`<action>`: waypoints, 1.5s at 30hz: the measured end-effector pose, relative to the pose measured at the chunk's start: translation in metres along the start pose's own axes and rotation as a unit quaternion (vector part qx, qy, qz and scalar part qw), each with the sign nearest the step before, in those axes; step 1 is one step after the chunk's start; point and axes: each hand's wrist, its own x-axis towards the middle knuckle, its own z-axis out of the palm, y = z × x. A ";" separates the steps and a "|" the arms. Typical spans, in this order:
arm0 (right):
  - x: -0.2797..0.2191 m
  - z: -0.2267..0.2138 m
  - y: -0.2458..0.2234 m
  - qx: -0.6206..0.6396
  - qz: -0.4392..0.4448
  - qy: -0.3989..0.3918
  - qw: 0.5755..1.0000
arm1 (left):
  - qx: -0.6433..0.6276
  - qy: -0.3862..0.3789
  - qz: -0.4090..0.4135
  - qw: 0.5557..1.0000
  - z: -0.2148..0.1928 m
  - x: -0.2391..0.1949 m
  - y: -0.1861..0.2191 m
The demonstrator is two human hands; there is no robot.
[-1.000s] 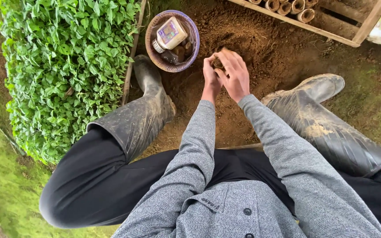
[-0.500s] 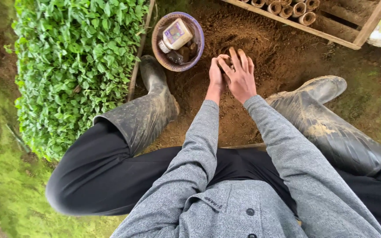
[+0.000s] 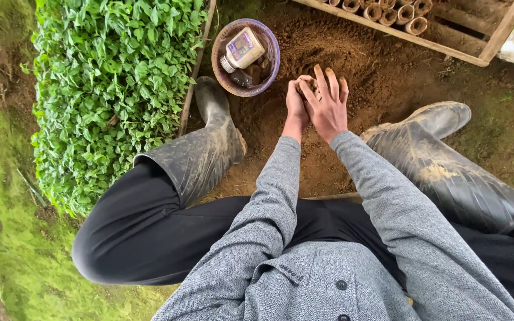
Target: The person sits on a small stool and fills small cylindrical pots with soil from a pile on the ground. They use both hands to scoop soil, pack it into the pots, and place the filled pots into a wooden tray. The person also handles a small plastic bag and a container of seeds or fertilizer.
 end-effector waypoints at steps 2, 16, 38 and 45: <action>0.003 0.002 0.000 -0.004 -0.002 -0.004 1.000 | 0.007 -0.009 0.001 1.000 0.002 -0.001 0.005; 0.002 0.001 0.022 0.146 0.058 0.024 0.987 | -0.103 -0.005 -0.008 0.995 0.020 -0.015 0.030; 0.010 -0.004 0.007 0.013 -0.017 -0.041 0.999 | -0.020 -0.014 0.024 0.999 0.012 -0.013 0.019; 0.010 -0.001 0.014 -0.022 -0.012 -0.050 0.998 | -0.025 -0.009 0.035 0.999 0.014 -0.010 0.017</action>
